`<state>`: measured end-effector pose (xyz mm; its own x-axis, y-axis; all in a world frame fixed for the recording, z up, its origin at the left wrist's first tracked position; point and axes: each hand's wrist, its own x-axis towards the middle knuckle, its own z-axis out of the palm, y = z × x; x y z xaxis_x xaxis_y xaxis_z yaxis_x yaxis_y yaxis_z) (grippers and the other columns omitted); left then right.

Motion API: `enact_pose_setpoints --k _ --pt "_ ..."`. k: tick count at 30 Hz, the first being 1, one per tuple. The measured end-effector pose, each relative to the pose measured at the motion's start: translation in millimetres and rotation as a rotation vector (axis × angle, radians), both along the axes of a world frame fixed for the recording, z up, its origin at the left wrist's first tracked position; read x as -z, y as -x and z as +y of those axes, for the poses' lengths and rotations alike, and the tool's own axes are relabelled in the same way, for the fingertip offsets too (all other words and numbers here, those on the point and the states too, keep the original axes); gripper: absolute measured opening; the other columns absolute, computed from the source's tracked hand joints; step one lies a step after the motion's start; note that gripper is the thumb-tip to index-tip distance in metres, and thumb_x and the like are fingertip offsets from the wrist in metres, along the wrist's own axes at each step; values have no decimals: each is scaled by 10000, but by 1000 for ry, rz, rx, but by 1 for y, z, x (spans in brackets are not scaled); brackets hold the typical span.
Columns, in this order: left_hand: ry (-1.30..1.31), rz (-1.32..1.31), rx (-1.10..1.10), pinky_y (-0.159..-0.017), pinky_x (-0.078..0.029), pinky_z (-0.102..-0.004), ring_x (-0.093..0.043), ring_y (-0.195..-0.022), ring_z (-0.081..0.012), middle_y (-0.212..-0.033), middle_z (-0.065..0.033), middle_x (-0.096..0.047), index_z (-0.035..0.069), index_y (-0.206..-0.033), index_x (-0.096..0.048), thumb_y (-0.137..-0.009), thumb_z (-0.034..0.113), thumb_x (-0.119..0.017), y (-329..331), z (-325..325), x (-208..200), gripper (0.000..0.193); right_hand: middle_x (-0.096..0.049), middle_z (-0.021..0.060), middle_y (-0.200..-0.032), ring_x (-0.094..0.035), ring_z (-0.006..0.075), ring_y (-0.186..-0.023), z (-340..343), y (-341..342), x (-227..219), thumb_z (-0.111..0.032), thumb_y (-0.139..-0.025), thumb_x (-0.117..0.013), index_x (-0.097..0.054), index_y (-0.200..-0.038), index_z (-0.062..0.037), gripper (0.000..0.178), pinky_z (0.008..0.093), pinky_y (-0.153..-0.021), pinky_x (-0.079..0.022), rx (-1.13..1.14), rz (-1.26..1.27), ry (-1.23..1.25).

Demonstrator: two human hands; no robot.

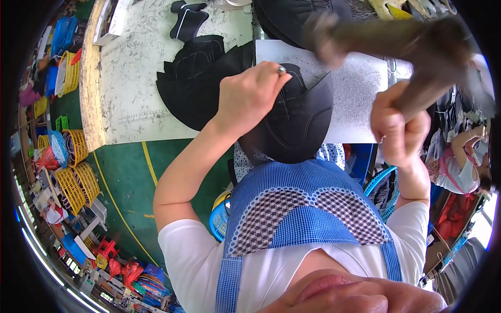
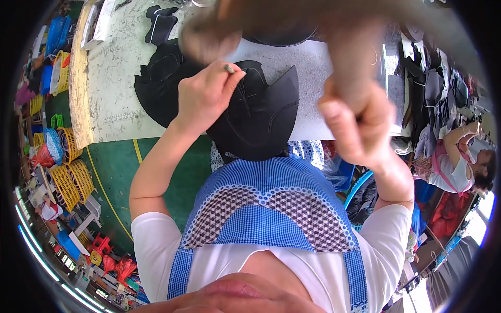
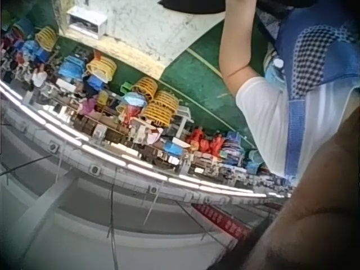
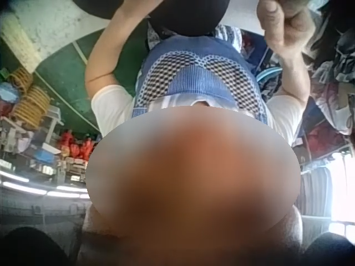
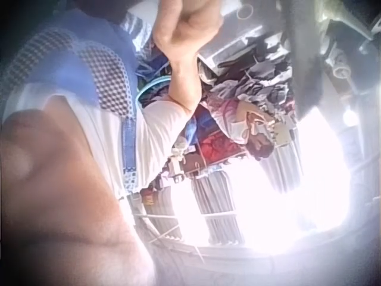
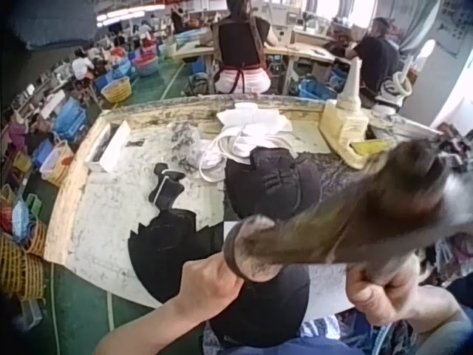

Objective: Assembling shoe upper components by placing small metal pieces and hammering them into place.

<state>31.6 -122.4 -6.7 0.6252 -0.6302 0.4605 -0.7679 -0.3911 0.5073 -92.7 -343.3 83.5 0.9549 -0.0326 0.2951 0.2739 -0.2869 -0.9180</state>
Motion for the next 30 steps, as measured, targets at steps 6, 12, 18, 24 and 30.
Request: enact_pose_setpoints --k 6,12,18,24,30 --pt "302 804 -66 -639 -550 -253 -683 -742 -146 -807 -80 -666 -10 -982 -551 -997 223 -523 -12 10 7 235 -518 62 -563 -489 112 -501 -4 -1 18 -175 -904 -660 -590 -941 16 207 297 -458 -384 148 338 400" --pt "387 926 10 -688 -568 -267 -696 -767 -170 -817 -103 -664 -34 -984 -554 -1000 179 -511 -17 15 10 218 -487 15 -603 -441 75 -546 -10 1 18 -331 -954 -598 -588 -967 22 353 265 -481 -347 238 526 238" --pt "314 792 48 -661 -573 -269 -700 -745 -163 -806 -98 -660 -29 -974 -555 -982 152 -537 -17 16 9 182 -502 -5 -622 -453 63 -556 -8 -2 14 -309 -947 -616 -575 -937 10 322 236 -492 -352 172 469 266" --pt "4 120 88 -555 -550 -281 -684 -670 -196 -768 -79 -626 18 -953 -572 -946 126 -577 -11 8 0 109 -568 91 -632 -562 167 -540 10 -9 13 -172 -904 -663 -553 -900 27 228 294 -500 -421 25 53 275" --pt "331 881 -33 -622 -552 -260 -688 -722 -141 -795 -86 -686 -19 -982 -569 -989 212 -537 -19 8 9 233 -515 42 -595 -454 82 -538 7 -11 9 -228 -932 -634 -572 -910 16 253 277 -480 -363 144 424 286"
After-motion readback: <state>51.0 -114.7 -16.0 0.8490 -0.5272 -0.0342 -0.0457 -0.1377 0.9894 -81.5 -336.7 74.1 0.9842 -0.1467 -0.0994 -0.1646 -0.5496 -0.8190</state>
